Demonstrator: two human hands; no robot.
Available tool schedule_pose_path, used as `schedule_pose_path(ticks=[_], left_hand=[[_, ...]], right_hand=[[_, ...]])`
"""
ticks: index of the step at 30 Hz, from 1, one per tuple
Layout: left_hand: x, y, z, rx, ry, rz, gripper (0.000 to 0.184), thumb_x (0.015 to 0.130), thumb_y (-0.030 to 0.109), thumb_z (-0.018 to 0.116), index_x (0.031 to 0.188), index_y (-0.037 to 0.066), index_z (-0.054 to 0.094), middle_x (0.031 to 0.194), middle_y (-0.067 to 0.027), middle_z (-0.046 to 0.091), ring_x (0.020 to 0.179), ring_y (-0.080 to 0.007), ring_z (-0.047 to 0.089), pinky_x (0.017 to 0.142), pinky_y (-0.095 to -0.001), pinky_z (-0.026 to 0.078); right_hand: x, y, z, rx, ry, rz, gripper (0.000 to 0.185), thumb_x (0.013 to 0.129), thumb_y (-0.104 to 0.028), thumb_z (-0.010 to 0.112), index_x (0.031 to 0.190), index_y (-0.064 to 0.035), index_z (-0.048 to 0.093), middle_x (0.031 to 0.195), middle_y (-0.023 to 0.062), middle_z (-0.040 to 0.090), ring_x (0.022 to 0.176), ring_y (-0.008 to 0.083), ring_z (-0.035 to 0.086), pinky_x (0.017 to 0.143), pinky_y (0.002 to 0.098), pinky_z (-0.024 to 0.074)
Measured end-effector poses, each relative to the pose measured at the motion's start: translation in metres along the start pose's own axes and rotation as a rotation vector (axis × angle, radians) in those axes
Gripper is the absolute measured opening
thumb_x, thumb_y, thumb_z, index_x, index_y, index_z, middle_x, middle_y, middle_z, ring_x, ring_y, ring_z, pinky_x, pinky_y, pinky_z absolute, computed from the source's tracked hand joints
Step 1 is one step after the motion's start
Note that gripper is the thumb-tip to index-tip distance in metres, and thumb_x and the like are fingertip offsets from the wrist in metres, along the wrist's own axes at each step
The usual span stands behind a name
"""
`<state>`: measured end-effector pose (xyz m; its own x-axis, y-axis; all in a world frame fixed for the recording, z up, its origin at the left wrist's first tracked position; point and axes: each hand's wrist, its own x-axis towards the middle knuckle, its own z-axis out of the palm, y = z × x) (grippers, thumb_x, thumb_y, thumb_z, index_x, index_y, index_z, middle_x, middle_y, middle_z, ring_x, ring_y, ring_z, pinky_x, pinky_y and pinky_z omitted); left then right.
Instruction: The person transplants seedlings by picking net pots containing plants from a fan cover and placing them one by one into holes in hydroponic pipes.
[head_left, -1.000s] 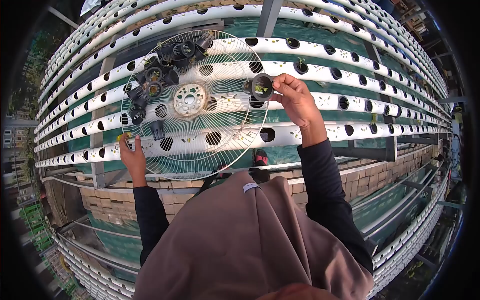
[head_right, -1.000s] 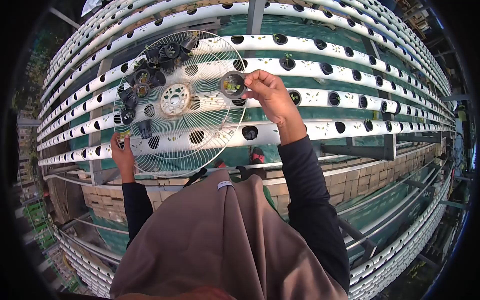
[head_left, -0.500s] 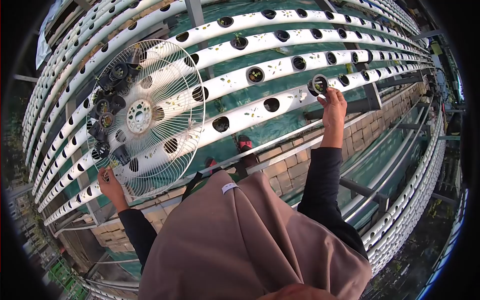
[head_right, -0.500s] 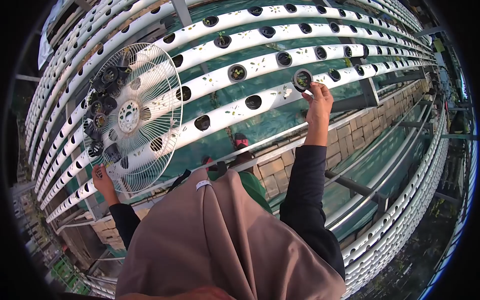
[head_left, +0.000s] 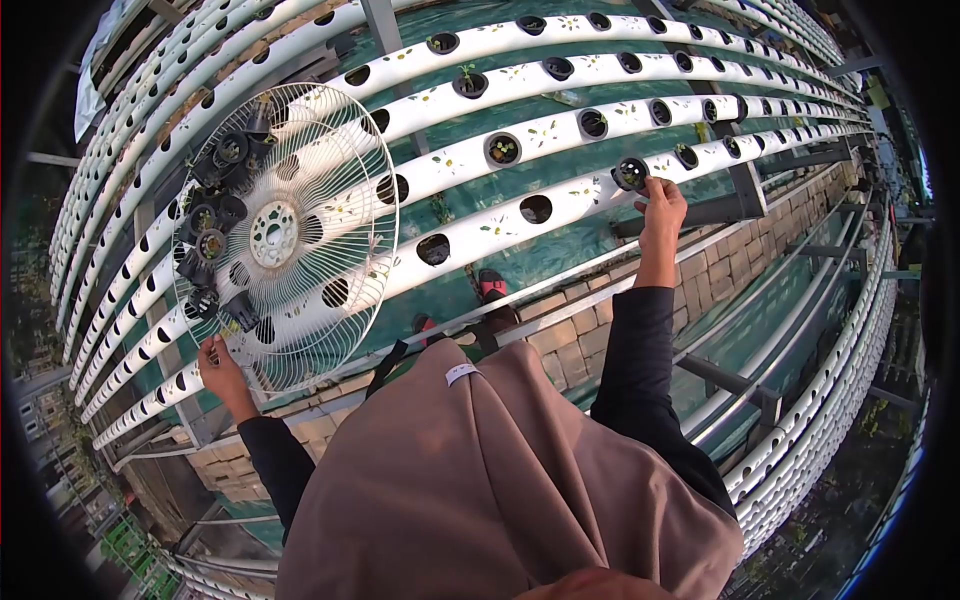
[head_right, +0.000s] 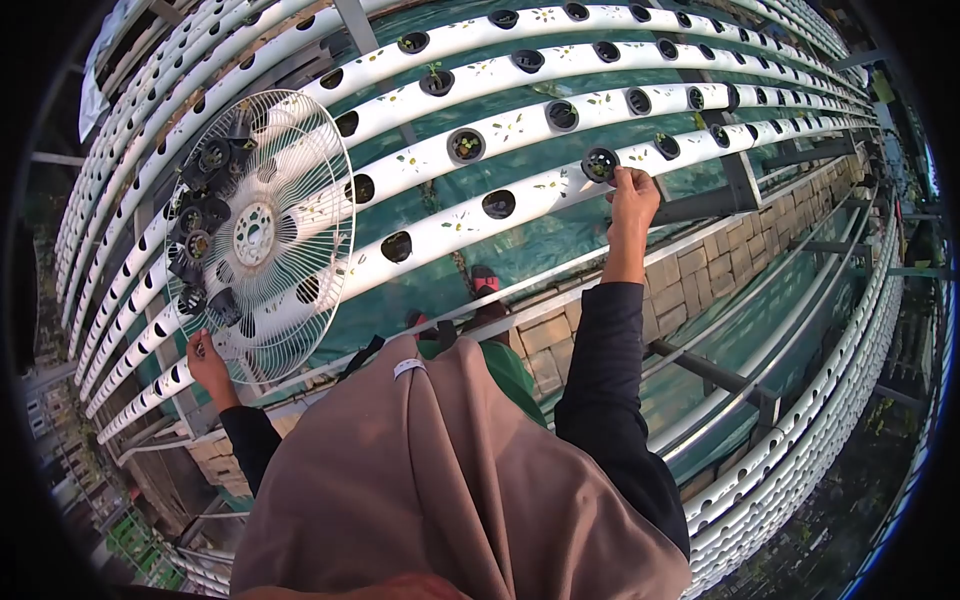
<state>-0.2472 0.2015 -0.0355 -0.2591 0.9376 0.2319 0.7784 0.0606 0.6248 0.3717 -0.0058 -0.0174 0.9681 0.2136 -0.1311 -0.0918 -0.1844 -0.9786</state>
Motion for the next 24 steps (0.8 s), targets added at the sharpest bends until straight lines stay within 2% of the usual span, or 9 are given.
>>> schedule_pose_path(ticks=[11,13,15,17,22,24], left_hand=[[-0.003,0.009,-0.001,-0.055,-0.01,-0.066,0.035,0.084,0.03,0.061,0.099,-0.001,0.061,0.086,-0.0093,0.061,0.076,-0.0164,0.054,0.069,-0.0295,0.043],[-0.004,0.009,0.0,-0.013,0.009,-0.078,0.034,0.084,0.029,0.062,0.098,-0.001,0.061,0.086,-0.0098,0.061,0.076,-0.0172,0.055,0.069,-0.0303,0.044],[-0.007,0.01,0.001,-0.085,0.013,-0.052,0.032,0.083,0.027,0.063,0.097,-0.001,0.062,0.086,-0.0103,0.062,0.076,-0.0182,0.056,0.069,-0.0315,0.045],[-0.011,0.018,0.0,-0.066,0.039,-0.067,0.03,0.082,0.025,0.064,0.096,-0.001,0.062,0.087,-0.0111,0.061,0.076,-0.0197,0.057,0.069,-0.0326,0.045],[-0.02,0.03,0.0,-0.103,0.076,-0.1,0.025,0.081,0.021,0.064,0.092,-0.001,0.062,0.088,-0.0132,0.059,0.074,-0.0228,0.059,0.068,-0.0334,0.046],[-0.021,0.028,0.002,-0.117,0.114,-0.102,0.024,0.081,0.02,0.064,0.092,-0.001,0.061,0.087,-0.0135,0.059,0.074,-0.0231,0.059,0.068,-0.0334,0.046]], right_hand=[[0.009,0.022,-0.003,-0.116,0.029,-0.082,0.015,0.078,-0.012,0.067,0.077,0.0003,0.058,0.067,0.0022,0.057,0.059,0.0082,0.048,0.055,0.0238,0.0385],[0.009,0.024,-0.003,-0.157,0.054,-0.155,0.015,0.079,-0.017,0.067,0.082,-0.0052,0.058,0.072,0.0006,0.059,0.064,0.0075,0.054,0.052,0.0218,0.0394],[0.005,0.019,0.002,-0.229,0.102,-0.228,0.015,0.081,-0.017,0.066,0.084,-0.0042,0.058,0.075,0.0011,0.059,0.066,0.007,0.052,0.055,0.0215,0.039],[-0.006,0.007,0.017,-0.227,0.098,-0.392,0.014,0.083,-0.016,0.064,0.085,-0.0031,0.058,0.079,0.0011,0.057,0.069,0.0064,0.049,0.058,0.0209,0.0383],[-0.027,-0.013,0.076,-0.105,-0.225,-0.464,0.019,0.084,-0.017,0.063,0.088,0.0002,0.058,0.081,0.0034,0.057,0.074,0.0099,0.05,0.066,0.0237,0.0418],[-0.068,-0.042,0.114,-0.106,-0.334,-0.511,0.017,0.085,-0.016,0.061,0.089,-0.0003,0.058,0.08,0.0026,0.056,0.073,0.009,0.05,0.065,0.0223,0.0418]])
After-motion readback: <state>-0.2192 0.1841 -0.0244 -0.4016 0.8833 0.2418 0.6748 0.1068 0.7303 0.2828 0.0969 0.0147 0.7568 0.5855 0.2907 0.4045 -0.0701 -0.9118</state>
